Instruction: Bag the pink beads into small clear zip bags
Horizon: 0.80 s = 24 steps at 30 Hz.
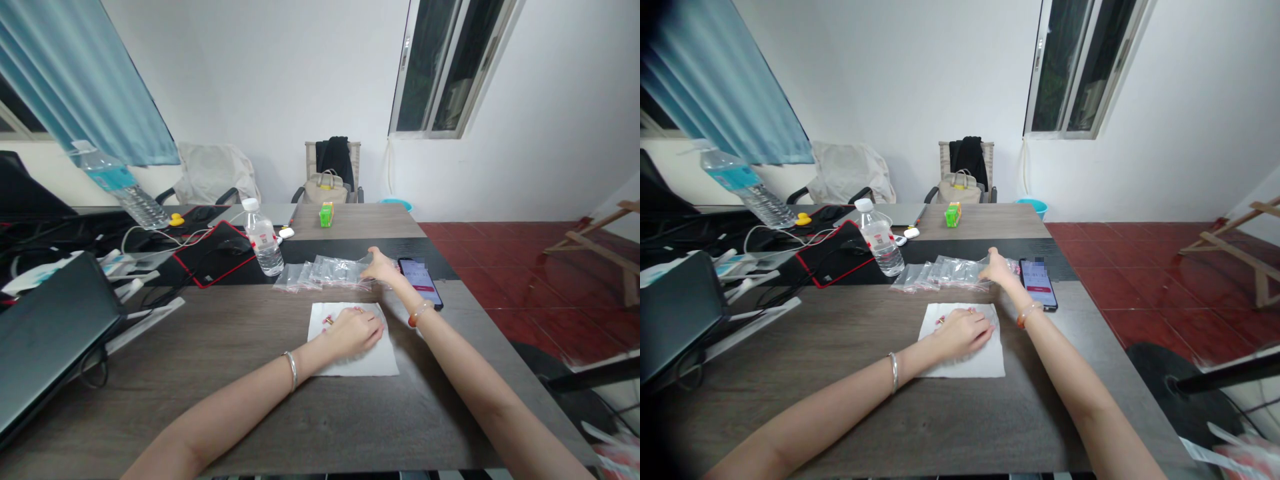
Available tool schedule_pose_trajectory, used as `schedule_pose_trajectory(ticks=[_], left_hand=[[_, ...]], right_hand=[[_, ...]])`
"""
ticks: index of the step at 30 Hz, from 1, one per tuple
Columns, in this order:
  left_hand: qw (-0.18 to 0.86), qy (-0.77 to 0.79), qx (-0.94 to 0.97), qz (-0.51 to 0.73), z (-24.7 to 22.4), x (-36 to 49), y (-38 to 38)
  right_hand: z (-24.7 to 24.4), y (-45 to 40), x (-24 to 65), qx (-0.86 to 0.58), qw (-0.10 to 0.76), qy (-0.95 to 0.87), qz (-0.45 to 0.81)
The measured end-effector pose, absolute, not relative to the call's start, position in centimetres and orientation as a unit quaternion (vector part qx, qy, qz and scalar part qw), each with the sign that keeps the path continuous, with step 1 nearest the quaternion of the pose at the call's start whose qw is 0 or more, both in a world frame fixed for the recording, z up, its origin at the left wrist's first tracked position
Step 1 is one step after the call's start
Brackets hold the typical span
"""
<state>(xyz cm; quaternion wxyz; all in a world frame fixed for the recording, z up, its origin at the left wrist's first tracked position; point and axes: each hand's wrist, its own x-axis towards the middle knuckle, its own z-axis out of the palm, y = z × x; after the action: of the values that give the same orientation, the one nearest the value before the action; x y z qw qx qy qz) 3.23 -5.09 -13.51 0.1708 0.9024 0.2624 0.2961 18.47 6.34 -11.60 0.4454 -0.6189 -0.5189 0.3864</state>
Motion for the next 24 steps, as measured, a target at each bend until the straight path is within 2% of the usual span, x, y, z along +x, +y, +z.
schedule_pose_trajectory(ticks=[6, 8, 10, 16, 18, 21, 24], left_hand=[[0.065, 0.252, 0.939, 0.222, -13.3, 3.0, -5.0], [0.062, 0.259, 0.937, 0.226, -13.1, 3.0, -5.0], [0.11, 0.276, 0.92, 0.257, -12.6, 3.0, -5.0], [0.376, 0.351, 0.781, 0.355, -11.0, 2.7, -3.2], [0.43, 0.362, 0.741, 0.367, -10.6, 2.5, -2.2], [0.441, 0.378, 0.727, 0.366, -10.0, 1.9, -0.8], [0.403, 0.38, 0.746, 0.371, -9.5, 1.2, 0.0]], right_hand=[[-11.1, 5.2, 17.7, -0.703, 0.285, -0.613, 0.223], [-10.8, 4.9, 17.5, -0.709, 0.241, -0.636, 0.186], [-10.6, 4.8, 17.5, -0.712, 0.199, -0.655, 0.157], [-9.7, 5.5, 18.1, -0.684, 0.11, -0.71, 0.131], [-9.0, 5.8, 18.7, -0.669, 0.093, -0.725, 0.134], [-7.6, 6.0, 19.8, -0.657, 0.068, -0.738, 0.136], [-6.5, 5.6, 20.7, -0.66, 0.027, -0.741, 0.122]])
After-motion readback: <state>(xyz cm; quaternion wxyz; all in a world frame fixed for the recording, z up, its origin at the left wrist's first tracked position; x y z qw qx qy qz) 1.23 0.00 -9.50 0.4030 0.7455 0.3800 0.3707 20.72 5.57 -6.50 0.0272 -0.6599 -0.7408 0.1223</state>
